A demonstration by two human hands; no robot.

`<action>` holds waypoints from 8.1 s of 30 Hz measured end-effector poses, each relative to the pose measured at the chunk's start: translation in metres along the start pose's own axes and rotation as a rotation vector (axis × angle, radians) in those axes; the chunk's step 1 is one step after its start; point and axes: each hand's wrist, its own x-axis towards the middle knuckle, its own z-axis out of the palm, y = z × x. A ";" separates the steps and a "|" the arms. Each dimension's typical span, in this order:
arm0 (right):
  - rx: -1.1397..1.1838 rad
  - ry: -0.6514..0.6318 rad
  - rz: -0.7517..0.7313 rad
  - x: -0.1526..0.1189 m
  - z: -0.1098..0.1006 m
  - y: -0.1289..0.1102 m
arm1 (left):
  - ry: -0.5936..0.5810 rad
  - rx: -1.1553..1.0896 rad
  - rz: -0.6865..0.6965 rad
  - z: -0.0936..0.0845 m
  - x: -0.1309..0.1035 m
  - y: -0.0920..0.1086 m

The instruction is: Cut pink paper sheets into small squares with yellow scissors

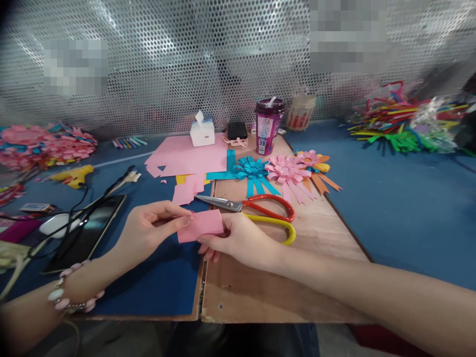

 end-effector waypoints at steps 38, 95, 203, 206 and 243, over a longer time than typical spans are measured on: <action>0.024 0.074 0.087 -0.006 0.003 0.004 | 0.059 0.206 0.116 -0.002 -0.003 0.001; -0.346 0.410 -0.392 -0.018 0.013 0.011 | -0.687 -0.315 -0.257 0.003 -0.007 0.004; 0.025 0.190 -0.311 -0.017 0.016 0.002 | -0.692 -0.230 -0.190 0.005 -0.008 0.003; 0.016 0.176 -0.320 -0.017 0.016 0.001 | -0.694 -0.234 -0.195 0.005 -0.007 0.004; -0.157 0.421 -0.338 -0.010 0.005 0.005 | -0.330 -0.637 -0.328 0.002 0.010 -0.008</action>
